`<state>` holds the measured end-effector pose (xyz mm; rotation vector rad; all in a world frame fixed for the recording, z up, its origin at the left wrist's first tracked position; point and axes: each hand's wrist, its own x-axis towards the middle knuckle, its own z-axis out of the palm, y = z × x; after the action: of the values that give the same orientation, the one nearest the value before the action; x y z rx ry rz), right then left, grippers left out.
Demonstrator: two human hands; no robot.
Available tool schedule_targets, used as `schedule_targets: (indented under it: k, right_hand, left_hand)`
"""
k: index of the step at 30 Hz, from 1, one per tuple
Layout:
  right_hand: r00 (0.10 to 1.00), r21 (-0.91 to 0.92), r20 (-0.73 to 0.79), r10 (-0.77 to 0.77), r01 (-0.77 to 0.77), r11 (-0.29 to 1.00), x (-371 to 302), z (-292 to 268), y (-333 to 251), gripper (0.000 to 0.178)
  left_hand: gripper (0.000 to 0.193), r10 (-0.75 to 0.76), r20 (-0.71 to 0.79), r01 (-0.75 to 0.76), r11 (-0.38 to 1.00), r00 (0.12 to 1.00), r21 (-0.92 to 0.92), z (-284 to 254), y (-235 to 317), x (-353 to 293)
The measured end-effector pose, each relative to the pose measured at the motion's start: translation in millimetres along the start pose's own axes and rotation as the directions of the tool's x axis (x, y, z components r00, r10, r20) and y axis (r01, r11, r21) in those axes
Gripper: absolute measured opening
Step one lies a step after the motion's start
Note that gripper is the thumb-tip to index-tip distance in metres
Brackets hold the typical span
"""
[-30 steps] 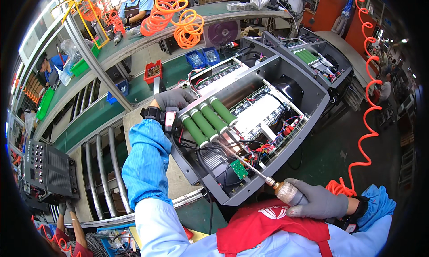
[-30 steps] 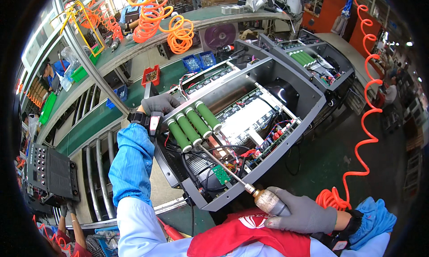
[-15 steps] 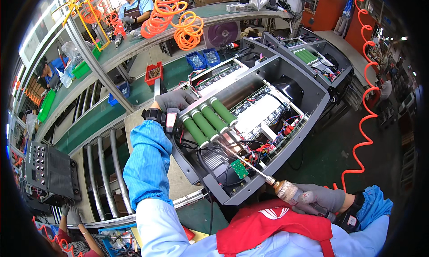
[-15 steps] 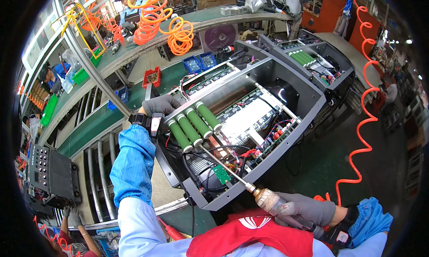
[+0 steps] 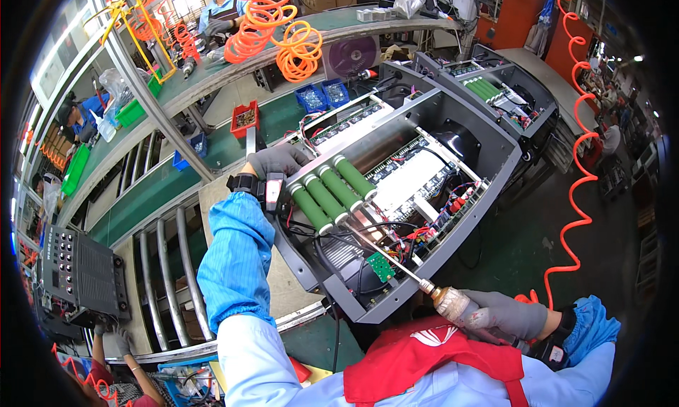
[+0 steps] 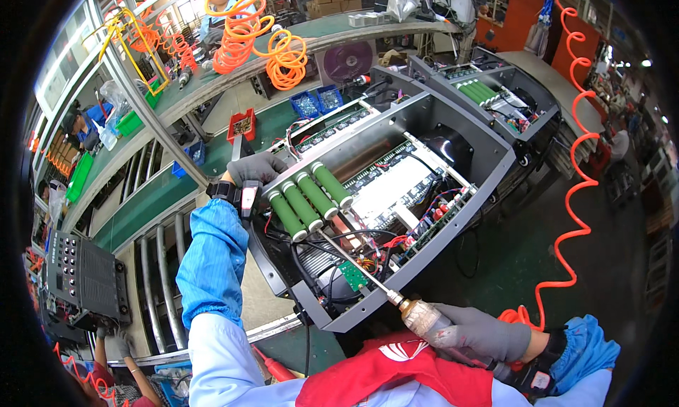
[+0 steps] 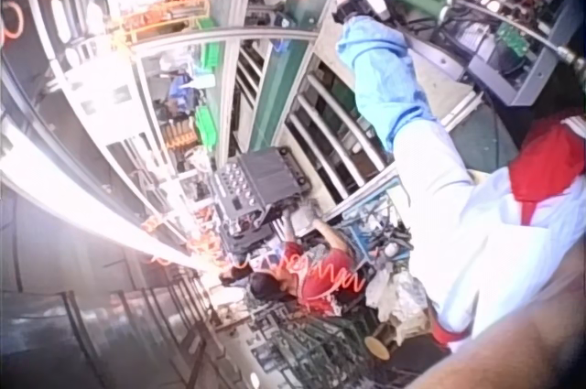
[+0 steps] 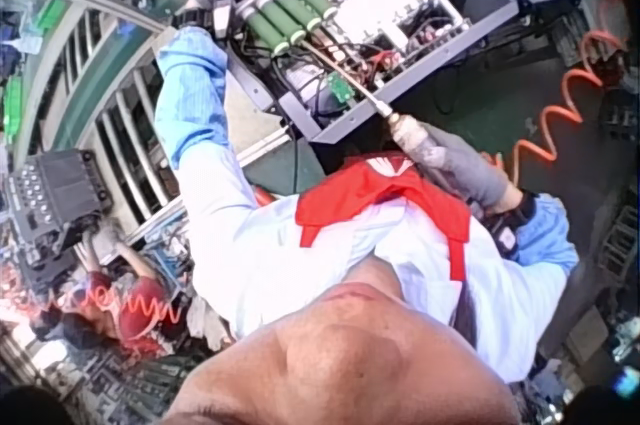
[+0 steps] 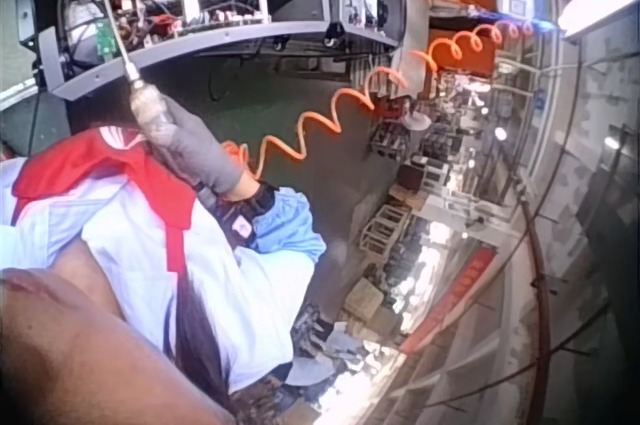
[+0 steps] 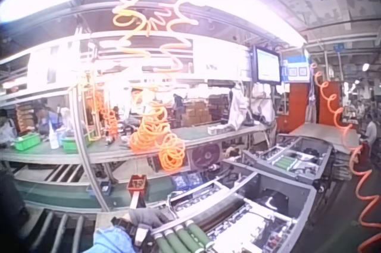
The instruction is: Assembling and testing an electronic power unit on a production line using various tools.
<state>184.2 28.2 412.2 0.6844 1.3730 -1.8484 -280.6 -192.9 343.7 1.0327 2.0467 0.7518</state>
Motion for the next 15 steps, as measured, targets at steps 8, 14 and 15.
schedule_targets:
  k: [8, 14, 15]
  right_hand:
    - [0.938, -0.560, -0.181, -0.294, 0.147, 0.815, -0.7, 21.4, 0.2, 0.090]
    - [0.933, -0.571, -0.170, -0.316, 0.168, 0.804, 1.0, 21.4, 5.5, 0.093]
    - [0.933, -0.568, -0.170, -0.317, 0.170, 0.805, 1.9, 20.6, 6.4, 0.093]
  left_hand:
    - [0.033, 0.160, 0.031, -0.159, 0.986, 0.987, -0.045, -1.4, -5.8, 2.3]
    - [0.032, 0.159, 0.044, -0.158, 0.987, 0.986, -0.011, 0.1, -1.0, 4.8]
    - [0.032, 0.158, 0.047, -0.158, 0.987, 0.986, -0.010, 0.3, 1.2, 4.4]
